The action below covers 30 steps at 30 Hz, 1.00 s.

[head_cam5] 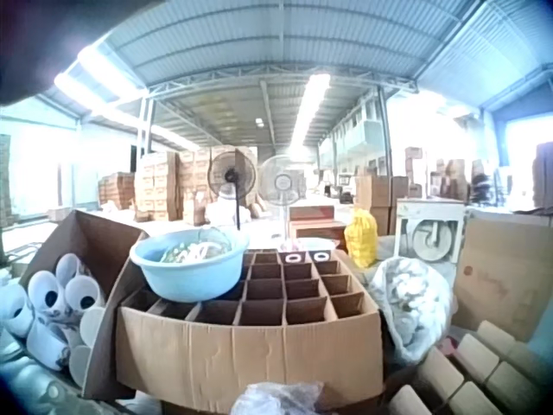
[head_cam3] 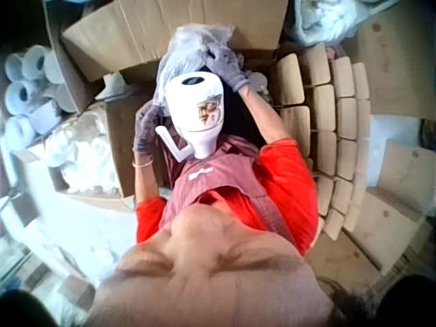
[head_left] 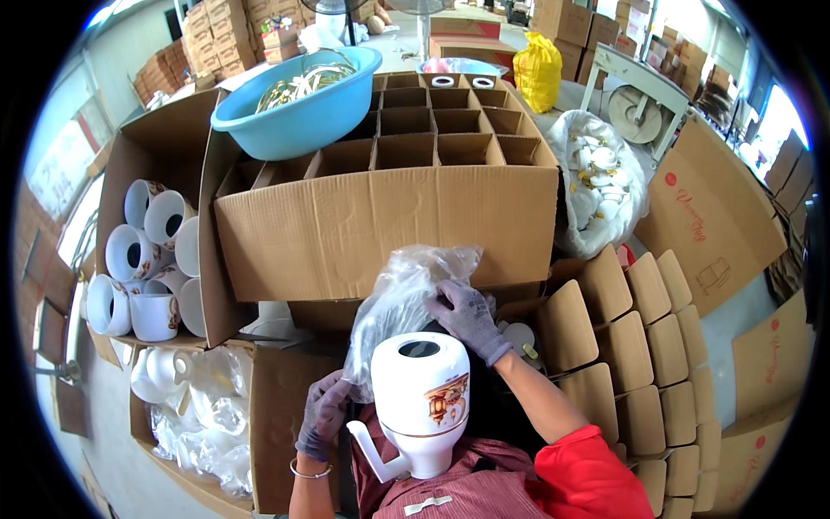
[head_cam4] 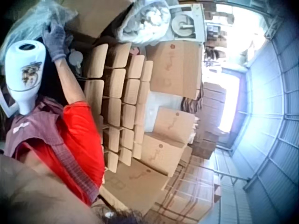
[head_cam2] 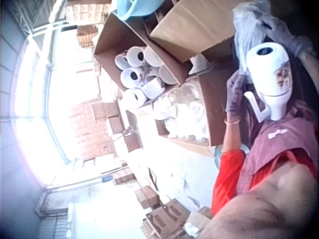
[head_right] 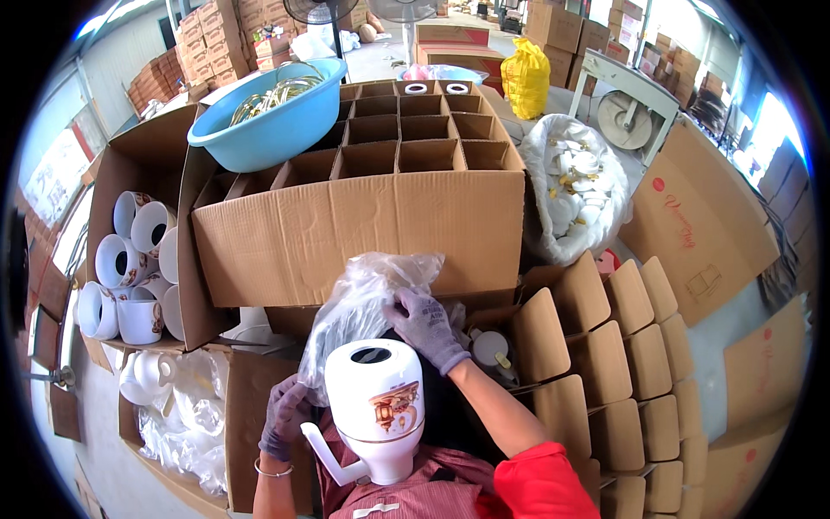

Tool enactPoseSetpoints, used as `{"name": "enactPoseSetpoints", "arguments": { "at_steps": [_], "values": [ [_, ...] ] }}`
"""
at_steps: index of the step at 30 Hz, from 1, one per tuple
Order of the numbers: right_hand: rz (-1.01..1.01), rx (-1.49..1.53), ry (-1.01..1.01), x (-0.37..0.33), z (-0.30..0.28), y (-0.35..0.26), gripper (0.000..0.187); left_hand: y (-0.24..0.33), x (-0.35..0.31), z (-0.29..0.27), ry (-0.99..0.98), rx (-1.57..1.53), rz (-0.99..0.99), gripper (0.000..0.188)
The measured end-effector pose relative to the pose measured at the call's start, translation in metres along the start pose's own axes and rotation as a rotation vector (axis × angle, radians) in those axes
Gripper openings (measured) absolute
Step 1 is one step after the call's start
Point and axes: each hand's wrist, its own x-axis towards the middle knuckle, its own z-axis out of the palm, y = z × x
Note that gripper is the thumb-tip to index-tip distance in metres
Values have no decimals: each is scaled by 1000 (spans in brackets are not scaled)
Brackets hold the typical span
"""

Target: The person sits on the floor in a warehouse and packs white ceramic pitchers into a cardboard box. They handle each pitcher individually, wrapping it in a plastic bag before placing it into a compartment. The person also places small white rings into the box compartments.

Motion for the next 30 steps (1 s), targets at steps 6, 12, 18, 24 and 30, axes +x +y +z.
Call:
{"name": "enactPoseSetpoints", "arguments": {
  "at_steps": [6,12,18,24,30],
  "values": [
    [56,-13,279,-61,-5,9,12,0,-13,5,-46,40,58,26],
    [-428,-285,54,-168,-31,-23,26,-16,-25,-9,-112,-53,243,21],
    [-755,-359,-259,-230,-16,-12,19,-49,-83,3,331,-597,-317,50],
    [-526,-43,-222,-152,-25,-97,18,-50,-128,66,334,245,66,82],
    [-333,195,106,-24,-28,-115,14,-44,-97,60,511,1201,637,74]
  ]
}}
